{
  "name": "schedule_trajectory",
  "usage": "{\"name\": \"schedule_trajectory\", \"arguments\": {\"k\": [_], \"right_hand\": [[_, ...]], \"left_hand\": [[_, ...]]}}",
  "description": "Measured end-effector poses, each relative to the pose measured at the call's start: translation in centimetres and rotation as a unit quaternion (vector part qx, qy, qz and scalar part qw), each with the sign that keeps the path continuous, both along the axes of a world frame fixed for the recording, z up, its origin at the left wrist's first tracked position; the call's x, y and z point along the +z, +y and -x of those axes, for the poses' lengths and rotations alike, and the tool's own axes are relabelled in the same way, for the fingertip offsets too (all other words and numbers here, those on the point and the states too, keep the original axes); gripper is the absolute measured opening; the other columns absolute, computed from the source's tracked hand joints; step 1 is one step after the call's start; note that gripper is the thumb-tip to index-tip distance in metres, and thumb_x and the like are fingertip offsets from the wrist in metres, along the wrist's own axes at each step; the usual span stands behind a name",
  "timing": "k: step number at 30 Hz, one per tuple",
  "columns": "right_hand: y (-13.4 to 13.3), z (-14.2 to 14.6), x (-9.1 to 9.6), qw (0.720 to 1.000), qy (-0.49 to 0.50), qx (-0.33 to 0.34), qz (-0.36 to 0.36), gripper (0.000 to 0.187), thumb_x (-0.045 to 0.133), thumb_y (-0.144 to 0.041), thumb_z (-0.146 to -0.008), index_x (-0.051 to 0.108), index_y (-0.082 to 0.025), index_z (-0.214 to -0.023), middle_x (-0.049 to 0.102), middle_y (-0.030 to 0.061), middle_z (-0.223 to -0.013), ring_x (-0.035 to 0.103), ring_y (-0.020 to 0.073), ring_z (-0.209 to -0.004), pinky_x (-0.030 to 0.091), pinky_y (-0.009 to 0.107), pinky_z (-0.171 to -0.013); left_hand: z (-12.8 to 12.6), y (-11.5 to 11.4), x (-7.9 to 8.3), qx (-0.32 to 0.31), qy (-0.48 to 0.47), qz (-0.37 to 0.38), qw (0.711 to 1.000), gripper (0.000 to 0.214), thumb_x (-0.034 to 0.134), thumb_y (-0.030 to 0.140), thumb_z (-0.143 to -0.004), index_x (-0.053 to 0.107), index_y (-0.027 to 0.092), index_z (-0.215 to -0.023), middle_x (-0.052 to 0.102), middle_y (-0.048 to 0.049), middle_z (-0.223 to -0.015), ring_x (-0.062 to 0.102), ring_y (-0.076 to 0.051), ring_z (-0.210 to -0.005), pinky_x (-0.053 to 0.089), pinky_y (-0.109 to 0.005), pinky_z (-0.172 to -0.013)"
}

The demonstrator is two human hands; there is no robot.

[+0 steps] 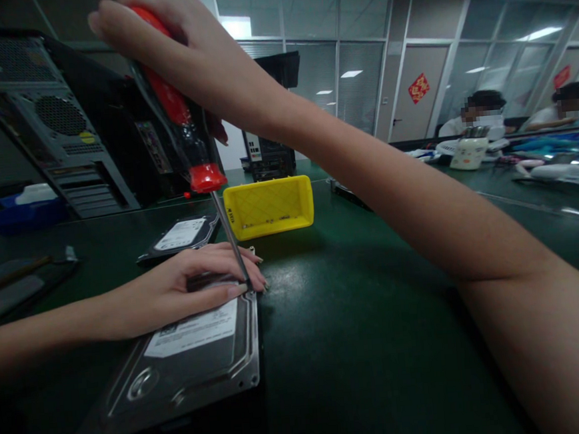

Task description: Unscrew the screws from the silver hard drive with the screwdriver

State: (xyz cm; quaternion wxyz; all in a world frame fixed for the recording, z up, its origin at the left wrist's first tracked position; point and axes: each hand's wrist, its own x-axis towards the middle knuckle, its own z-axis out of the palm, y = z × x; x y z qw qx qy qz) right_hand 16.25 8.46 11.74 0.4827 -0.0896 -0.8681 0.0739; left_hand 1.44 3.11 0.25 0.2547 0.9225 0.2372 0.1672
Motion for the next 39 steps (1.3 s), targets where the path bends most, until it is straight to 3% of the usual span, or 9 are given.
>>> {"name": "schedule_trajectory", "arguments": {"k": [11, 25, 34, 39], "right_hand": [[0.4, 0.0, -0.1, 1.000, 0.003, 0.003, -0.007, 0.029, 0.033, -0.028, -0.088, 0.045, -0.004, -0.078, 0.039, -0.0040, -0.070, 0.041, -0.0047, -0.064, 0.033, 0.008, -0.063], [0.6, 0.2, -0.3, 1.000, 0.008, -0.003, 0.003, 0.027, 0.034, -0.026, -0.089, 0.045, -0.005, -0.078, 0.038, -0.0018, -0.071, 0.038, -0.0027, -0.065, 0.034, 0.009, -0.062], [2.7, 0.6, -1.3, 0.998, 0.032, -0.036, 0.030, 0.032, 0.037, -0.033, -0.087, 0.043, -0.007, -0.070, 0.035, -0.0026, -0.061, 0.033, -0.0011, -0.054, 0.026, 0.014, -0.054], [3.0, -0.1, -1.4, 0.998, 0.024, -0.042, 0.037, 0.029, 0.036, -0.031, -0.087, 0.045, -0.009, -0.069, 0.042, -0.0021, -0.063, 0.038, -0.0020, -0.056, 0.031, 0.014, -0.058]], "left_hand": [[-0.1, 0.0, 0.0, 0.001, -0.004, 0.008, 1.000, 0.020, 0.051, 0.016, -0.092, 0.067, 0.019, -0.104, 0.066, -0.0026, -0.107, 0.056, -0.019, -0.109, 0.043, -0.030, -0.095], [0.0, 0.1, 0.0, -0.001, 0.000, 0.004, 1.000, 0.020, 0.050, 0.017, -0.093, 0.066, 0.018, -0.104, 0.065, -0.0024, -0.108, 0.055, -0.018, -0.111, 0.042, -0.028, -0.097], [-0.2, 0.1, 0.0, -0.011, -0.007, -0.006, 1.000, 0.018, 0.051, 0.017, -0.093, 0.067, 0.017, -0.102, 0.066, -0.0032, -0.106, 0.056, -0.018, -0.108, 0.041, -0.029, -0.098], [-0.1, 0.1, 0.0, -0.007, -0.007, -0.001, 1.000, 0.019, 0.050, 0.017, -0.093, 0.067, 0.017, -0.102, 0.066, -0.0034, -0.106, 0.056, -0.019, -0.109, 0.040, -0.031, -0.099]]}}
